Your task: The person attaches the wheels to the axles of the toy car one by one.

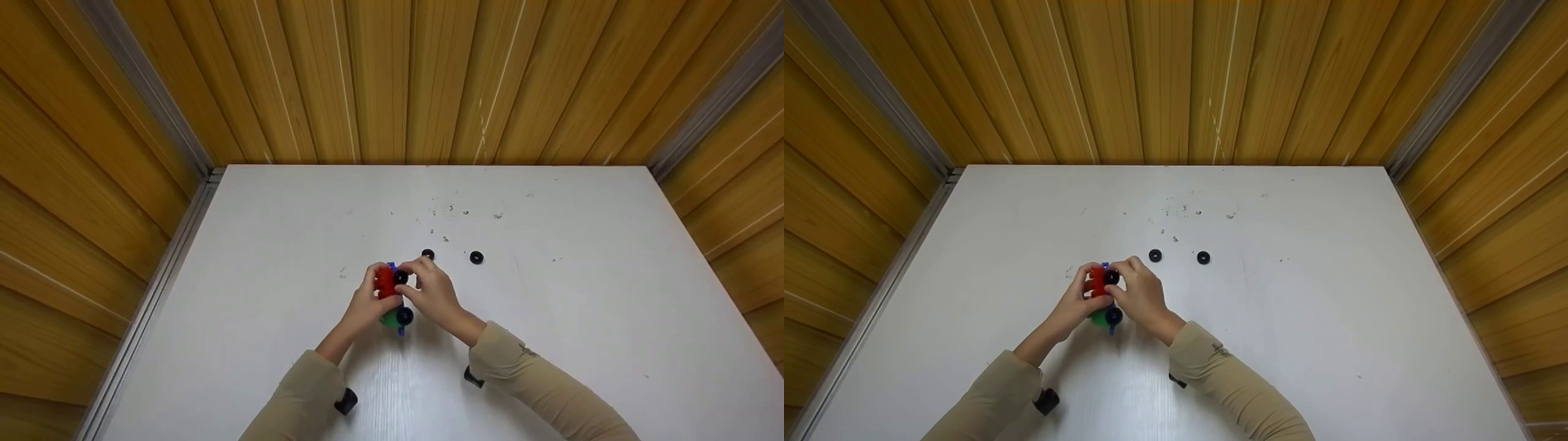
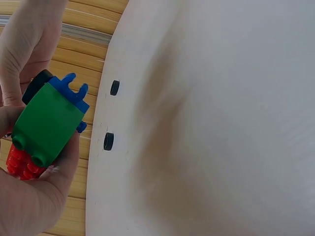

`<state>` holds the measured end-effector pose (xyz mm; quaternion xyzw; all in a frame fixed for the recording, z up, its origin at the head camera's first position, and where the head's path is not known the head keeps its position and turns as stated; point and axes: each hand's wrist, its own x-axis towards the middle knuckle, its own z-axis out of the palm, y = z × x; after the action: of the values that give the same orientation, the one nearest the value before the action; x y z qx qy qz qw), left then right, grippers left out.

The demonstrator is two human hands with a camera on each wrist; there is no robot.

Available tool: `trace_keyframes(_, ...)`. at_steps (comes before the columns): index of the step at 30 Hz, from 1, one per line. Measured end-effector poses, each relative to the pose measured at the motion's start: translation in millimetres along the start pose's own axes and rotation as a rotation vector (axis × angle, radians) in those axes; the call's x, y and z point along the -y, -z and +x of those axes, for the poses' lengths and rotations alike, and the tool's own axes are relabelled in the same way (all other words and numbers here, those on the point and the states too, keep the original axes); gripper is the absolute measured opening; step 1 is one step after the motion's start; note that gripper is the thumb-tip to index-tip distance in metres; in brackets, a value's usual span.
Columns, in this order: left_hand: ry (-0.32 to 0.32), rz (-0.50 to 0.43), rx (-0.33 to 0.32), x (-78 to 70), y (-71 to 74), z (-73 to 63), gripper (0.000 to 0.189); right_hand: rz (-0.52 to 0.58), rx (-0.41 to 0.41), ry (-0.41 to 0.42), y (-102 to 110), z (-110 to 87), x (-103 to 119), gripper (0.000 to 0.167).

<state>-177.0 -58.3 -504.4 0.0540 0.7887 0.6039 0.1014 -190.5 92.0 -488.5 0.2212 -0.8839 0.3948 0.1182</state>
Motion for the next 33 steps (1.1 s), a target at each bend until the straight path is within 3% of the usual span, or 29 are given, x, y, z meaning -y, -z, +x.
trace_keyframes(9,-0.026,-0.025,0.025,0.8,-0.1,-0.5,0.056,-0.021,-0.042,0.021,-0.9,0.1,-0.4,0.027)
trace_keyframes(17,-0.024,-0.022,0.016,-0.1,-1.0,-1.9,0.056,0.003,-0.029,0.014,-1.0,-0.7,0.4,0.025)
trace_keyframes(24,-0.021,-0.041,0.035,-27.3,3.1,-14.4,0.056,0.009,-0.019,0.002,-0.5,-1.0,1.6,0.025)
trace_keyframes(33,-0.011,-0.040,0.041,-32.9,3.6,-17.1,0.056,0.029,-0.023,-0.002,-1.5,-0.4,0.0,0.026)
